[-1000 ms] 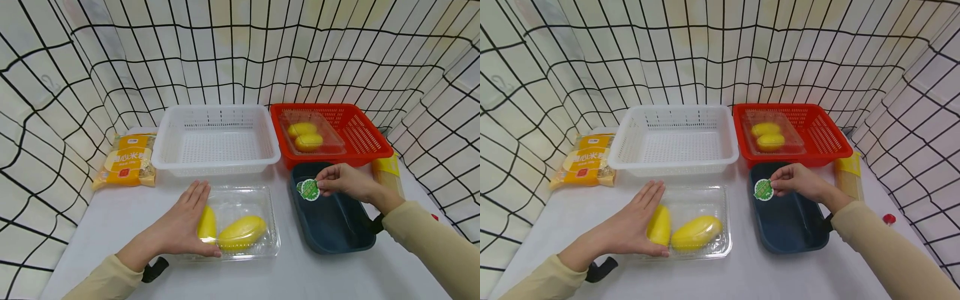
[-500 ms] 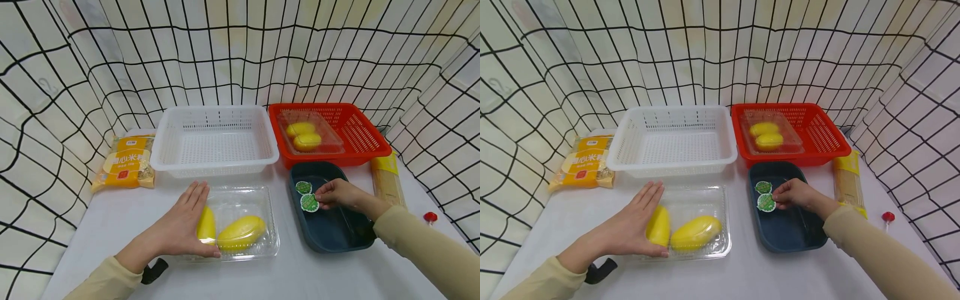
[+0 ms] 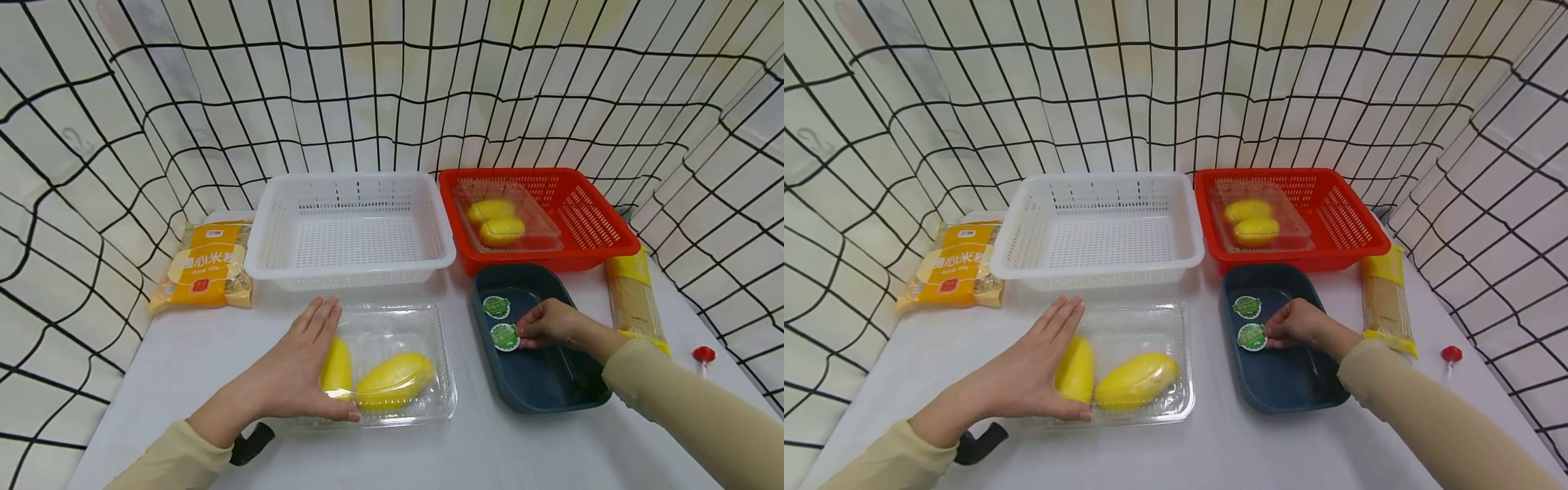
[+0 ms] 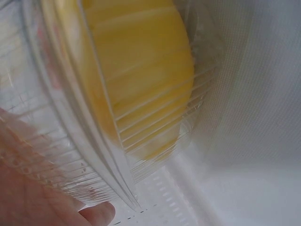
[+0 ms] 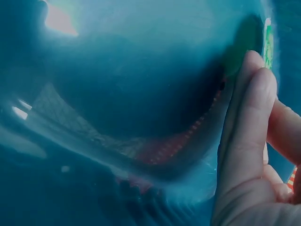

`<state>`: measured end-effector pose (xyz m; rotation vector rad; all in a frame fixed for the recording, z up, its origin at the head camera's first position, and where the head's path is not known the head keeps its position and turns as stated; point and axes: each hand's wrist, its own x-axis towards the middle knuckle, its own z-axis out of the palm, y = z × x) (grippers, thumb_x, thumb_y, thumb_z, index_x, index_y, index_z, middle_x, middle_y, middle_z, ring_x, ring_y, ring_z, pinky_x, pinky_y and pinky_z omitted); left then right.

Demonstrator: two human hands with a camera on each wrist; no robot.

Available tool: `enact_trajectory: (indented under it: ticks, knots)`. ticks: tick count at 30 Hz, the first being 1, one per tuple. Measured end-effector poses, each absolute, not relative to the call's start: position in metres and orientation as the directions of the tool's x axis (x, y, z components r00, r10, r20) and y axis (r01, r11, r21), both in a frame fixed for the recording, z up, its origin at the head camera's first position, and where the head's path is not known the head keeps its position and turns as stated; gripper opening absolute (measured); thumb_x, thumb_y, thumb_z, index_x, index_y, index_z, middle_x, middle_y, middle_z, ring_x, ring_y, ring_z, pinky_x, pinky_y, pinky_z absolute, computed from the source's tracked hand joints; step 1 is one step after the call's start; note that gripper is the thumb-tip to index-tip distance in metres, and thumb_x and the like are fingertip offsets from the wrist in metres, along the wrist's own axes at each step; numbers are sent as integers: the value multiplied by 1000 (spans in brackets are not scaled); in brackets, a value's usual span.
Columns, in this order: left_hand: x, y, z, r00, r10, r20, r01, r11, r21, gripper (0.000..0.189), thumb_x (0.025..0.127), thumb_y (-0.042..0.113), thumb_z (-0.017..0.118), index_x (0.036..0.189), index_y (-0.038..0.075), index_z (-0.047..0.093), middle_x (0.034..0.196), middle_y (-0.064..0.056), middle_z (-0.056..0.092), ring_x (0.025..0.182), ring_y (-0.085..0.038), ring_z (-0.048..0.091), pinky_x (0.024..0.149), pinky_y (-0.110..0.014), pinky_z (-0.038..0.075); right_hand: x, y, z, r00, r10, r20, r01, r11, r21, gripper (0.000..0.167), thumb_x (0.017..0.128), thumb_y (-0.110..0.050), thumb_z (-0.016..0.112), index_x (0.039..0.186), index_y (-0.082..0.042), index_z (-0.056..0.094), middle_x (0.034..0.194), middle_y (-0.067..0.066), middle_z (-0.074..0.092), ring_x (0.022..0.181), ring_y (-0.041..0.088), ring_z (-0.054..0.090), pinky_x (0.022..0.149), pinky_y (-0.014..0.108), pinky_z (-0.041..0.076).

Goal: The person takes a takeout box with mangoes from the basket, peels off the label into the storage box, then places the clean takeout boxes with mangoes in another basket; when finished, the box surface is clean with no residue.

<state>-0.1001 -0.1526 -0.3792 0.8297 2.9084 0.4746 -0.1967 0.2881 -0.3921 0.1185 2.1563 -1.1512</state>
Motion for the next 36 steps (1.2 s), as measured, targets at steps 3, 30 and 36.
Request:
enact_trajectory:
  ticks: [3, 30, 36]
  knots:
    - [-100, -152, -379, -852, 523, 10, 498, 807, 318, 144, 65, 86, 71, 159, -10, 19, 168, -27, 17, 155, -47, 15, 124, -60, 27, -196, 288, -392, -764, -222, -606, 379, 605, -700, 21, 102, -4, 60, 114, 11, 67, 85, 7, 75, 74, 11, 72, 73, 23, 62]
    - [-99, -153, -379, -848, 529, 30, 511, 803, 307, 145, 65, 88, 70, 158, -11, 20, 168, -28, 18, 155, -47, 14, 124, -60, 26, -193, 288, -392, -736, -180, -652, 429, 620, -656, 20, 100, -7, 64, 108, 10, 71, 86, 10, 77, 73, 14, 75, 75, 25, 62]
    - [-100, -153, -379, -851, 526, 16, 502, 803, 320, 146, 64, 88, 70, 158, -11, 19, 168, -27, 16, 156, -46, 13, 124, -61, 25, -194, 286, -392, -738, -158, -656, 425, 646, -634, 19, 99, -7, 66, 105, 9, 71, 84, 10, 76, 72, 14, 74, 75, 26, 63]
